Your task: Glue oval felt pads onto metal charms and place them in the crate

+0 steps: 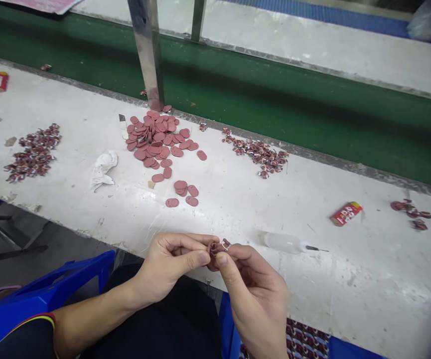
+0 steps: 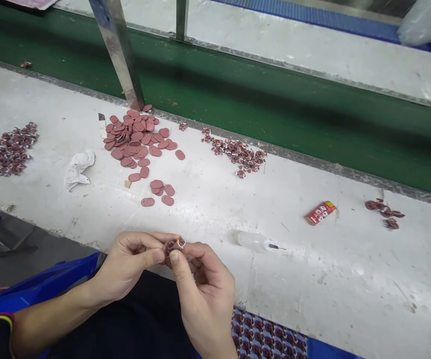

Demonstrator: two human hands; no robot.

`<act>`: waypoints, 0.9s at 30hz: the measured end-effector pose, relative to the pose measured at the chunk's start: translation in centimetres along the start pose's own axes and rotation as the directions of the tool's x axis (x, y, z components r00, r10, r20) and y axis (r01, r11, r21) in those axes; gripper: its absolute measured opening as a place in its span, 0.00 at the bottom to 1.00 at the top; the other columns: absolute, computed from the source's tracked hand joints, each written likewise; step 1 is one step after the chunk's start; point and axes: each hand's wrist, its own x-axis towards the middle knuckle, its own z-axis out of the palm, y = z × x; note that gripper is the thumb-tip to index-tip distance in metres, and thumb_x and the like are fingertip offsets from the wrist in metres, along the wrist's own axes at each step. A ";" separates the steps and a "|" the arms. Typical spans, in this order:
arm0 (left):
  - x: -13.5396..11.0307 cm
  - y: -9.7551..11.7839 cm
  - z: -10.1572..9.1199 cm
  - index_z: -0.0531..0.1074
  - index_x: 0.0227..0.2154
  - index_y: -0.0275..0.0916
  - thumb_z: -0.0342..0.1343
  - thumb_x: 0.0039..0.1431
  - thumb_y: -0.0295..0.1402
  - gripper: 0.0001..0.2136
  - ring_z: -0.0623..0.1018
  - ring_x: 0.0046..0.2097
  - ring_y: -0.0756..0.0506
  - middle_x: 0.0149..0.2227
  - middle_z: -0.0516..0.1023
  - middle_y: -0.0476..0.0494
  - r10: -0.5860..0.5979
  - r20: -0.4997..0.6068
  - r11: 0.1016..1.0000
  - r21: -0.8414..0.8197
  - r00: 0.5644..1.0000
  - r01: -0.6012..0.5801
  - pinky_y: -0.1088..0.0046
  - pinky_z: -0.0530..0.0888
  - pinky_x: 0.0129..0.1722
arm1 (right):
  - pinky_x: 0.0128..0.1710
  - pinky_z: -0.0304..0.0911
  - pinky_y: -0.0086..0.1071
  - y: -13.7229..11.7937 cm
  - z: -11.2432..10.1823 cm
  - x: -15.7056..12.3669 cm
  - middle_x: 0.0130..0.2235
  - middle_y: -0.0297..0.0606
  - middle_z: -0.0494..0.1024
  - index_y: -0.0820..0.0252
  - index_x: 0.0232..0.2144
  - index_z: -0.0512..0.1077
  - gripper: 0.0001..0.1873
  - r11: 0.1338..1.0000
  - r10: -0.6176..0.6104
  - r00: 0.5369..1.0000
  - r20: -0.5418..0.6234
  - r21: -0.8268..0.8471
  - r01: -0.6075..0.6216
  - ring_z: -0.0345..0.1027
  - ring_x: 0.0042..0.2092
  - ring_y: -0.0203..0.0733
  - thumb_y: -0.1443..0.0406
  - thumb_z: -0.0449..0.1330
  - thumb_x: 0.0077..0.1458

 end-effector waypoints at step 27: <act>0.6 -1.5 -3.5 0.82 0.35 0.44 0.64 0.58 0.42 0.09 0.85 0.42 0.39 0.43 0.86 0.47 0.095 0.103 0.445 0.885 0.990 -0.135 0.58 0.83 0.52 | 0.37 0.74 0.37 15.7 -21.0 -29.4 0.37 0.40 0.81 0.58 0.38 0.79 0.17 0.563 0.353 0.734 -0.580 -0.495 -0.662 0.76 0.38 0.42 0.52 0.59 0.65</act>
